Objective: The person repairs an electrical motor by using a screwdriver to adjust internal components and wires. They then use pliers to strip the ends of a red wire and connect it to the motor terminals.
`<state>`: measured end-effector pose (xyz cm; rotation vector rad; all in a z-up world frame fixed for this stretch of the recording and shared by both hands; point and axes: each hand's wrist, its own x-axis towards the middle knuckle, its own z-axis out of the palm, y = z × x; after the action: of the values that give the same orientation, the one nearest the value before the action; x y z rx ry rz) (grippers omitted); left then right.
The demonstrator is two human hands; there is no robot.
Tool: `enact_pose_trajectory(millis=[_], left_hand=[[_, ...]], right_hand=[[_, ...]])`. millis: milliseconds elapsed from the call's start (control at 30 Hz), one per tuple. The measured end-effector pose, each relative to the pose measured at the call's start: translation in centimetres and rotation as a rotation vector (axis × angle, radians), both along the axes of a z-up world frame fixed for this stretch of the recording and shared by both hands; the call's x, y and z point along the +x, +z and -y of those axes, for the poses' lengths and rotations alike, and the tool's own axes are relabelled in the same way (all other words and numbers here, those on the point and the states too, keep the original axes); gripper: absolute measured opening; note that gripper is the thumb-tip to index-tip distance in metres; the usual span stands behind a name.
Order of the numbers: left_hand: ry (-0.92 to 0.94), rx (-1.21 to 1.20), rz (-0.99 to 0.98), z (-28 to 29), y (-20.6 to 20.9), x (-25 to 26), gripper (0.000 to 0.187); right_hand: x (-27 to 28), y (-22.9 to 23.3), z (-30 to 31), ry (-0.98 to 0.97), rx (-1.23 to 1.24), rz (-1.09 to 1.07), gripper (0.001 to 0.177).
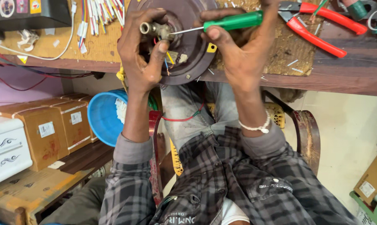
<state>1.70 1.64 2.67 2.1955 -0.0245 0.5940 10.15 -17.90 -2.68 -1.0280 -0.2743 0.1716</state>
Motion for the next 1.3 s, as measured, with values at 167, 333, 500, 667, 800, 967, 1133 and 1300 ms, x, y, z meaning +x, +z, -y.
enact_pose_trajectory(millis=[167, 333, 500, 667, 800, 967, 1133, 1300], left_hand=[[-0.012, 0.002, 0.011, -0.1, -0.2, 0.1, 0.043], [-0.008, -0.055, 0.011, 0.1, -0.1, 0.4, 0.052], [-0.045, -0.145, 0.088, 0.2, 0.3, 0.3, 0.06], [0.399, 0.312, 0.16, 2.5, -0.3, -0.9, 0.029], [0.419, 0.038, 0.128, 2.9, -1.9, -1.8, 0.037], [0.26, -0.324, 0.26, 2.5, -4.7, -2.8, 0.056], [0.103, -0.514, 0.296, 1.7, -6.2, -3.9, 0.08], [0.067, -0.416, 0.327, 2.4, -5.7, -4.3, 0.076]], right_hand=[[0.1, 0.5, 0.3, 0.127, 0.073, 0.085, 0.085], [0.3, 0.3, -1.2, -0.04, 0.05, -0.012, 0.088], [0.4, -1.9, -0.1, -0.132, -0.092, 0.105, 0.07], [2.4, -2.7, 8.7, -0.303, 0.016, 0.076, 0.059], [3.6, -1.7, 14.4, -0.355, 0.004, 0.091, 0.047], [3.7, 1.1, 15.2, -0.283, -0.041, 0.076, 0.039], [4.7, 1.8, 14.8, -0.35, -0.193, 0.239, 0.043], [10.4, -1.0, 16.8, -0.424, -0.714, 0.547, 0.016]])
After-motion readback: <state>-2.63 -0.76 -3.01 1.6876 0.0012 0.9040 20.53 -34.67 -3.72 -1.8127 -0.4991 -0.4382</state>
